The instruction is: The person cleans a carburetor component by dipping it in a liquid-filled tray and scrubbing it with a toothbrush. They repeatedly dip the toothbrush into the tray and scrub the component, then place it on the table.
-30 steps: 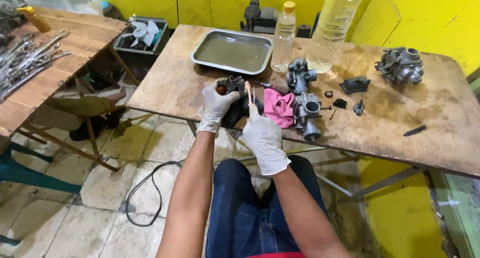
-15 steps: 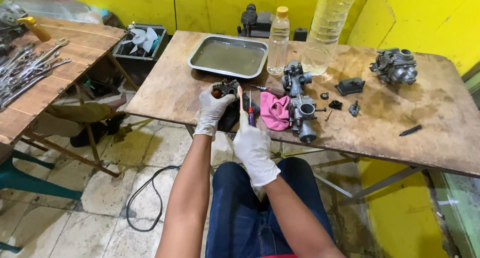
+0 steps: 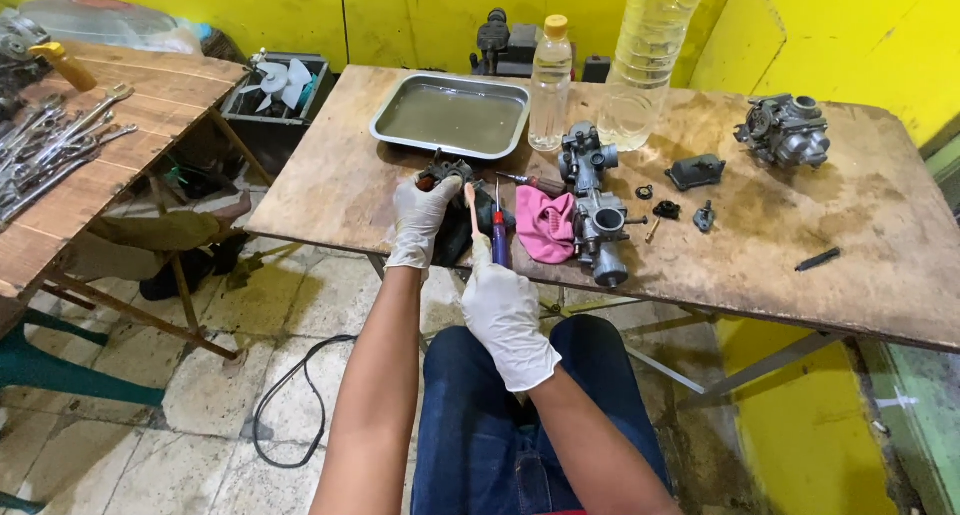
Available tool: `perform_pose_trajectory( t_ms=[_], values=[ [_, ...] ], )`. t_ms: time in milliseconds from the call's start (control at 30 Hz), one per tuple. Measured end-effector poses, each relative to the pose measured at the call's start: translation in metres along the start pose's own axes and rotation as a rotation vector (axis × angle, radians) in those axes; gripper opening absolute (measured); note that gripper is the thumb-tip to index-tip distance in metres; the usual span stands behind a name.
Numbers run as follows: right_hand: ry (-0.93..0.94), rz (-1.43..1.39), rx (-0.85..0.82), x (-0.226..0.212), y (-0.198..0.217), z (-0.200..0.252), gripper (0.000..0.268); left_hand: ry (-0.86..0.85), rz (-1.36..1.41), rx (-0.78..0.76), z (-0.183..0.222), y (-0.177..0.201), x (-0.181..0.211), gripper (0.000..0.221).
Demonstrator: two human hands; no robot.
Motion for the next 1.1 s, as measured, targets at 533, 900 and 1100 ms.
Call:
perform_pose_trajectory(
  t_ms=[533, 900, 1100],
  values=[
    [-0.126, -0.194, -0.260, 0.025, -0.010, -0.009, 0.047, 0.000, -0.019, 0.010, -0.018, 0.002, -0.019, 0.040],
    [-0.241, -0.265, -0.302, 0.034, 0.011, -0.012, 0.045, 0.112, 0.173, -0.048, -0.019, 0.006, -0.019, 0.030],
    [-0.232, -0.280, -0.300, 0.022, 0.026, -0.019, 0.049, 0.248, 0.124, -0.103, 0.032, 0.029, 0.049, 0.036]
  ],
)
Point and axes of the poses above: each hand's wrist, its own z-axis away from the middle knuckle, its own y-axis out of the back of the hand, x = y × z, the point moved 6 cm from there along -z, towards the middle knuckle, and after that the axes turned 13 degrees about x, right-handed, at the moved point
